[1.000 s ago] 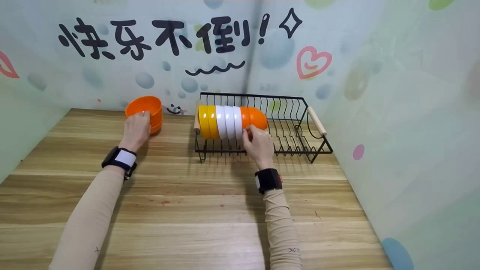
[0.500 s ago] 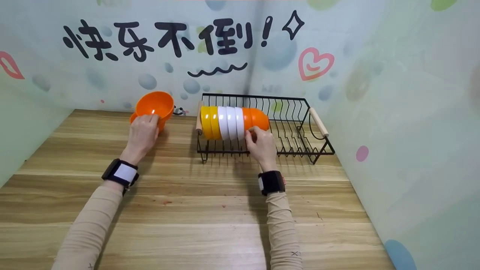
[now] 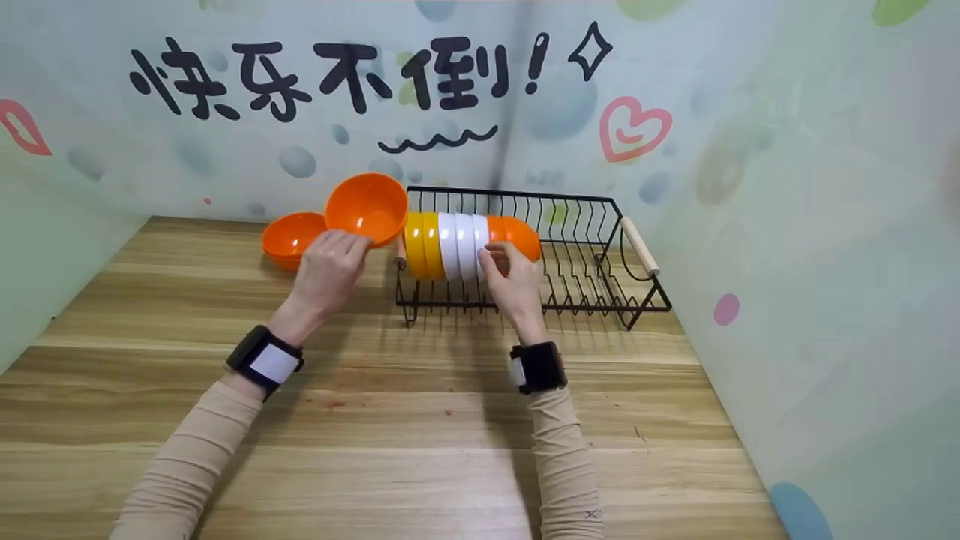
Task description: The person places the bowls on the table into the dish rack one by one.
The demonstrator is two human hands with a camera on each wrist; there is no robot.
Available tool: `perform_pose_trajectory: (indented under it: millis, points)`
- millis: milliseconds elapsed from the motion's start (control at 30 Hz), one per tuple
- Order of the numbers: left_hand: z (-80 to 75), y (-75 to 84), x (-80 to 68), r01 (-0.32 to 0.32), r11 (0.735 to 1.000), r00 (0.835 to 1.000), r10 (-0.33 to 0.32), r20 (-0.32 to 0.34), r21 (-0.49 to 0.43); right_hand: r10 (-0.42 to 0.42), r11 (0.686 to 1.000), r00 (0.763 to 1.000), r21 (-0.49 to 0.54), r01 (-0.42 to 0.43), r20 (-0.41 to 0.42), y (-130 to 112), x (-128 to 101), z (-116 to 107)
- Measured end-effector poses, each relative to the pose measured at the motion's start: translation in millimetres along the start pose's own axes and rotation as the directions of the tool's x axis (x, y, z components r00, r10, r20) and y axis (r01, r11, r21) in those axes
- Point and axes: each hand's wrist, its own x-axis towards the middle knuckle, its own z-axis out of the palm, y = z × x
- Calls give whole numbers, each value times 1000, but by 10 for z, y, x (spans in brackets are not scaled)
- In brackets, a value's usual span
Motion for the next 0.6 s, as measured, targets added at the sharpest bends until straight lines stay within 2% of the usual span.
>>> perform_pose_trajectory:
  millis: [100, 300, 500, 600]
  points:
    - [2, 121, 36, -48, 999, 998, 48, -32, -4, 24, 995, 997, 100, -31, 67, -75, -16, 44]
    - [42, 315, 73, -133, 991, 986, 134, -96, 11, 36, 981, 987, 181, -64, 154, -155, -48, 104]
    - [27, 478, 105, -194, 981, 980, 193, -56, -5, 45, 961, 977, 257, -98, 207, -200, -66, 137]
    - [35, 540, 120, -216, 976, 975, 214, -59, -18, 50, 950, 974, 290, -114, 219, -204, -75, 140]
